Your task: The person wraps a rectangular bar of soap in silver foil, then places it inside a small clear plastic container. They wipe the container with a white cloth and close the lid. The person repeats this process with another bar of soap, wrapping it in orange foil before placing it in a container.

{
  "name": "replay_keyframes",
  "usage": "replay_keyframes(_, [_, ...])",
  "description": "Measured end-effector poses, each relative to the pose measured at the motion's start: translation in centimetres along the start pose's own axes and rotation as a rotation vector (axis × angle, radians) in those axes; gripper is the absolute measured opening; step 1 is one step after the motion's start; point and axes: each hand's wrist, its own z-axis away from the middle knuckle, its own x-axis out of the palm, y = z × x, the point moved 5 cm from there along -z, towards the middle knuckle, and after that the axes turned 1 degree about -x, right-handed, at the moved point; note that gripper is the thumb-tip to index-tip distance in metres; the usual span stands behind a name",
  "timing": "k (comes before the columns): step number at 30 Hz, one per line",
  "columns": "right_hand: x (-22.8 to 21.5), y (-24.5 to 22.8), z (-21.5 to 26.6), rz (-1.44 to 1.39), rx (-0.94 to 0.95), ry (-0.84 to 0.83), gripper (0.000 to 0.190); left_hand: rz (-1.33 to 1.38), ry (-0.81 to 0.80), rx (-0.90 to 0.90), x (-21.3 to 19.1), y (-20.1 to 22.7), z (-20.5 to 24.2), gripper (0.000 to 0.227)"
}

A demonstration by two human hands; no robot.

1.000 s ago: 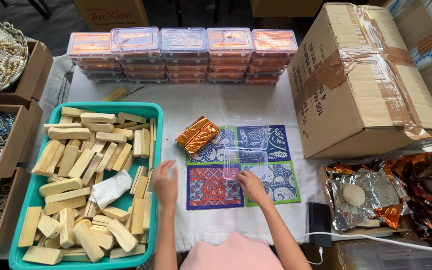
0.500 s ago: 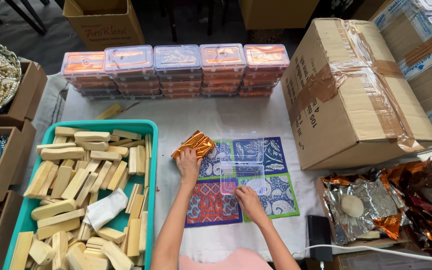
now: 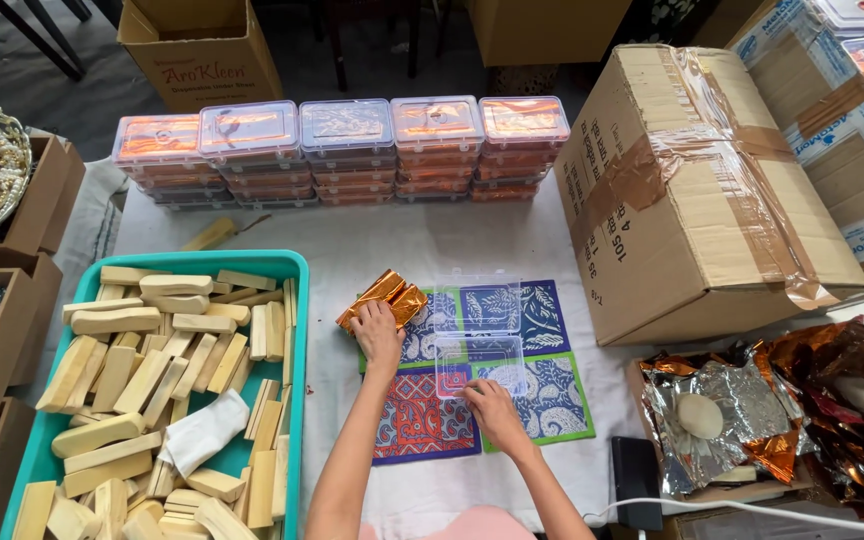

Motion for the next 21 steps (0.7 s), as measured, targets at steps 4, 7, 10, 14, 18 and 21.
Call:
replay_keyframes(4, [0.3, 0.7, 0.1, 0.006, -0.034, -0.005, 0.024, 0.035, 0.044, 0.049, 0.9, -0.4, 0.0, 0.065])
replay_keyframes(7, [0.0, 0.2, 0.2, 0.023, -0.06, -0.043, 0.023, 0.174, 0.136, 0.053, 1.1, -1.3, 0.7, 0.065])
replay_keyframes(10, [-0.7, -0.4, -0.6, -0.034, -0.023, -0.094, 0.03, 0.45, 0.132, -0.097, 0.6, -2.9, 1.3, 0.064])
replay_keyframes(14, [-1.0, -0.1, -1.0, -0.222, 0.08, -0.038, 0.04, 0.791, -0.01, -0.383, 0.2, -5.0, 3.5, 0.063])
replay_keyframes(18, [0.3, 2.7, -1.2, -0.449, 0.271, 0.002, 0.047, 1.225, -0.114, -0.567, 2.0, -5.2, 5.5, 0.066])
replay_keyframes(21, [2.0, 5.8, -1.9, -0.611, 0.25, 0.083, 0.049, 1.592, -0.11, -0.524, 5.4, -3.6, 6.1, 0.071])
